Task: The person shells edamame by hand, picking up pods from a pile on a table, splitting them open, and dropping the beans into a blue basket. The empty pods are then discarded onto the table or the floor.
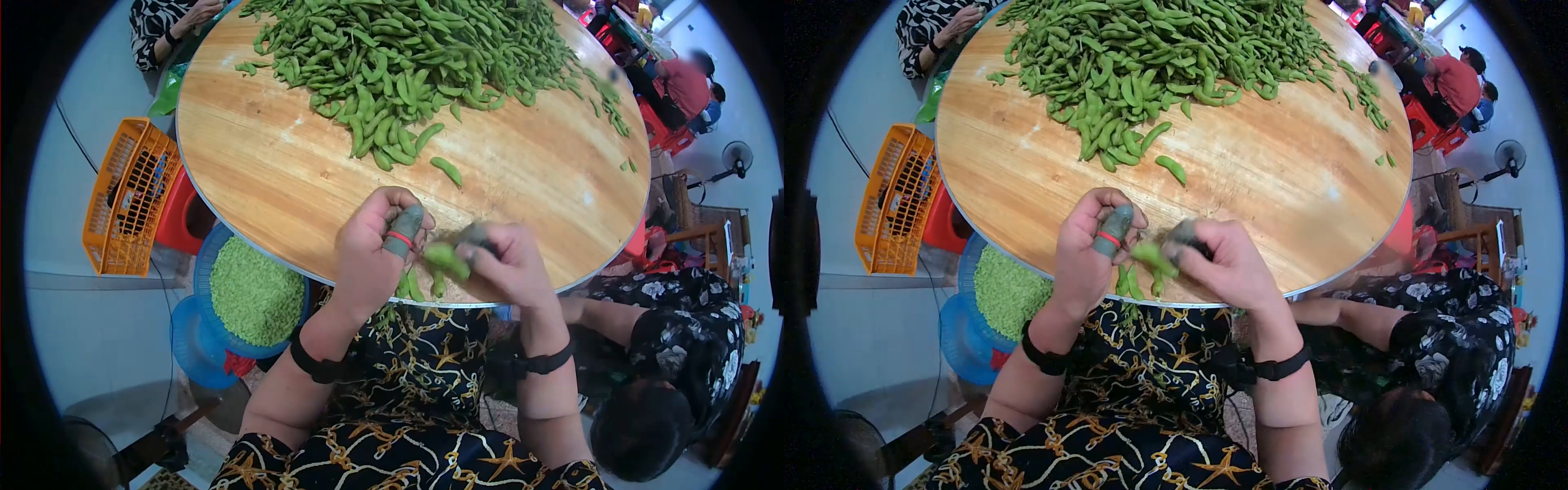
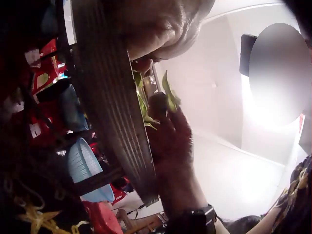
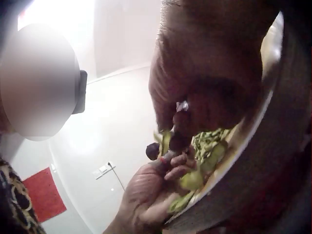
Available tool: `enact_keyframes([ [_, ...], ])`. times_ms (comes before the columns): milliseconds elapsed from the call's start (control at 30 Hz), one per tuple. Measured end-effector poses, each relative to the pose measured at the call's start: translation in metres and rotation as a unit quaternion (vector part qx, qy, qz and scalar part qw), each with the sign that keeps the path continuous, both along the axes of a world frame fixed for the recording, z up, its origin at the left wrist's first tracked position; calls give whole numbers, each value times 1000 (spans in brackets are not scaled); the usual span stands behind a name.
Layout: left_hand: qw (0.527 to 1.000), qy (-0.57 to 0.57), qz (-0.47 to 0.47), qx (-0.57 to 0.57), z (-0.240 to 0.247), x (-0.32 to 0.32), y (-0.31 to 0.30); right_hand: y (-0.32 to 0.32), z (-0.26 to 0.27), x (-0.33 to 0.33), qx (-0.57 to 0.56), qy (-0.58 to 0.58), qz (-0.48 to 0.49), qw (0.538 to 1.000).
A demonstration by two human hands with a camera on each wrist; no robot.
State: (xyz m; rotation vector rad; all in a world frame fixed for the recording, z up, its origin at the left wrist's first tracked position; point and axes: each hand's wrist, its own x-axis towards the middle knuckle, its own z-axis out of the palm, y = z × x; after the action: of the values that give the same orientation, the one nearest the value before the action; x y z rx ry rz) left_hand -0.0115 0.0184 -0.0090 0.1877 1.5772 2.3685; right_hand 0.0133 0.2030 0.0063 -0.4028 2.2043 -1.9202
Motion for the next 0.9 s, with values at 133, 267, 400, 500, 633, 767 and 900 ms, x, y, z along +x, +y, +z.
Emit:
enact_keyframes([
  [133,999,-15,25,-13,8,1,1,-6,17,-33,143,40,-193,970],
  [267,996,65,26,-53,-4,-1,0,-17,12,-55,418,141,-186,878],
  [400,986,99,41,-130,-9,2,1,-19,-1,-50,399,173,-185,881],
  [500,938,240,59,-243,2,3,4,-12,-2,-40,382,161,-167,894],
  [633,918,268,30,-292,13,8,8,-9,4,-21,45,-98,-91,990],
  [767,893,288,19,-346,15,11,11,-11,2,-12,17,-164,-73,984],
  [900,907,247,52,-338,4,4,9,-10,-7,-13,-50,-81,-144,985],
])
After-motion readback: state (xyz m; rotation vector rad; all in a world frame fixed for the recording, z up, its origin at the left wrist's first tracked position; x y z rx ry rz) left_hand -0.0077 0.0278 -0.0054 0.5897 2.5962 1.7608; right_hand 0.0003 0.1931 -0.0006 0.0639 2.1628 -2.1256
